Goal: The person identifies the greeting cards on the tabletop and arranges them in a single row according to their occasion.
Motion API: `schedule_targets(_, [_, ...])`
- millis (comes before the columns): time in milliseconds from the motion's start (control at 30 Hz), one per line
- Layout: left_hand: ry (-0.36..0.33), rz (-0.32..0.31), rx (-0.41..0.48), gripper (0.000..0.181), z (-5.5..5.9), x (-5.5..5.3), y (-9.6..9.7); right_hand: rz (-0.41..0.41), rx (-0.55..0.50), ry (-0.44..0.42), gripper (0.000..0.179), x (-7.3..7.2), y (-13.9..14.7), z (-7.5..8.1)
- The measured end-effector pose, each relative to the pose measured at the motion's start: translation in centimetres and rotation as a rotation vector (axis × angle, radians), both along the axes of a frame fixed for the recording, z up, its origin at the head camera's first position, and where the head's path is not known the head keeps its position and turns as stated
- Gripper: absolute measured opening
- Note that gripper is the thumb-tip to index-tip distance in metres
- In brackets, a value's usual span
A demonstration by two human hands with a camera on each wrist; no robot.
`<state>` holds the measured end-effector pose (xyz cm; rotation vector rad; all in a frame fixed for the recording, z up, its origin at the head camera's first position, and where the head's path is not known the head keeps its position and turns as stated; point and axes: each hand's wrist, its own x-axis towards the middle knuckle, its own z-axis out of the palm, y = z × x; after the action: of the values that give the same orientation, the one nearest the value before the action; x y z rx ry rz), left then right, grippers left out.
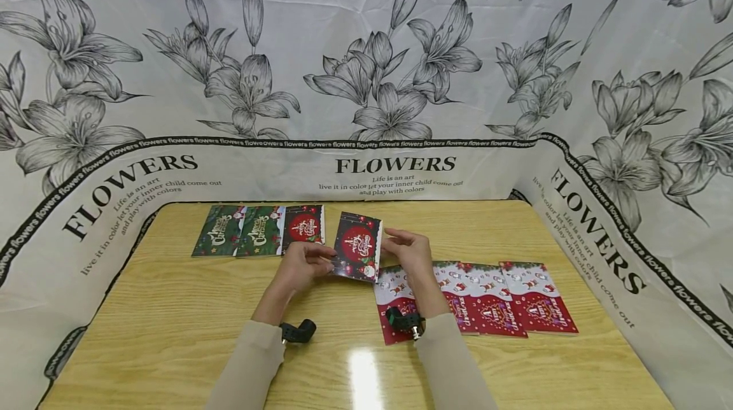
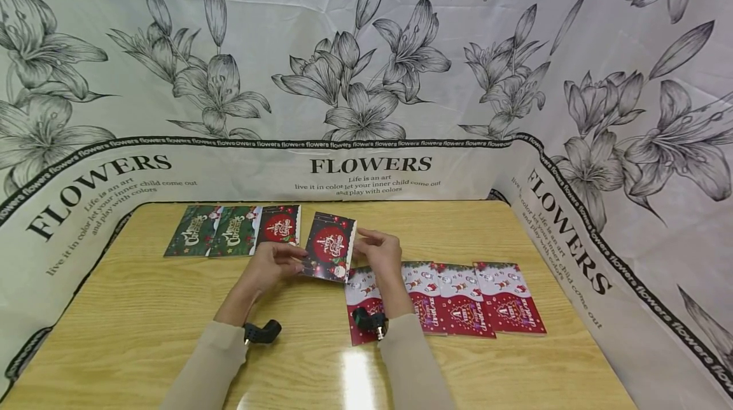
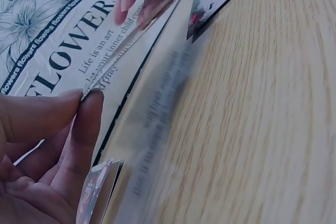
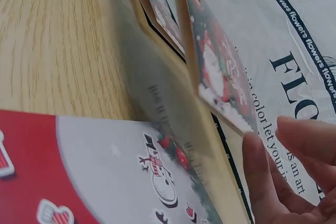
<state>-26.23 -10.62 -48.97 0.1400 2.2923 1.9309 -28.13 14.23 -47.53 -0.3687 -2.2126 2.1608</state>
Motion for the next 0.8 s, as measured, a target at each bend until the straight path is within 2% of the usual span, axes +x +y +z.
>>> schedule_targets(67, [-0.005, 0.054, -0.001, 0.024, 0.00, -0.02, 0.03, 0.041, 0.015, -0.001, 0.030, -0.02, -0.13, -0.06])
schedule_targets(167, [0.008, 0.087, 0.000, 0.023, -0.12, -0.12, -0.14, 0.089, 0.051, -0.003, 0.028, 0.02, -0.25, -0.19])
schedule_targets(333, [0.024, 0.121, 0.012, 0.024, -0.10, -0.24, -0.33, 0.143, 0.033, -0.013, 0.026, 0.04, -0.38, -0.36])
schedule_targets(533, [0.002, 0.165, 0.039, 0.025, 0.05, -0.32, -0.32, 0.237, -0.010, -0.021, 0.022, 0.16, -0.64, -0.36])
schedule_targets(667, [0.000, 0.192, 0.056, 0.026, 0.20, -0.35, -0.26, 0.260, -0.022, -0.023, 0.022, 0.29, -0.85, -0.32])
schedule_targets(800, [0.014, 0.203, 0.053, 0.027, 0.08, -0.46, -0.22, 0.267, 0.009, -0.022, 0.023, 0.38, -1.00, -0.23])
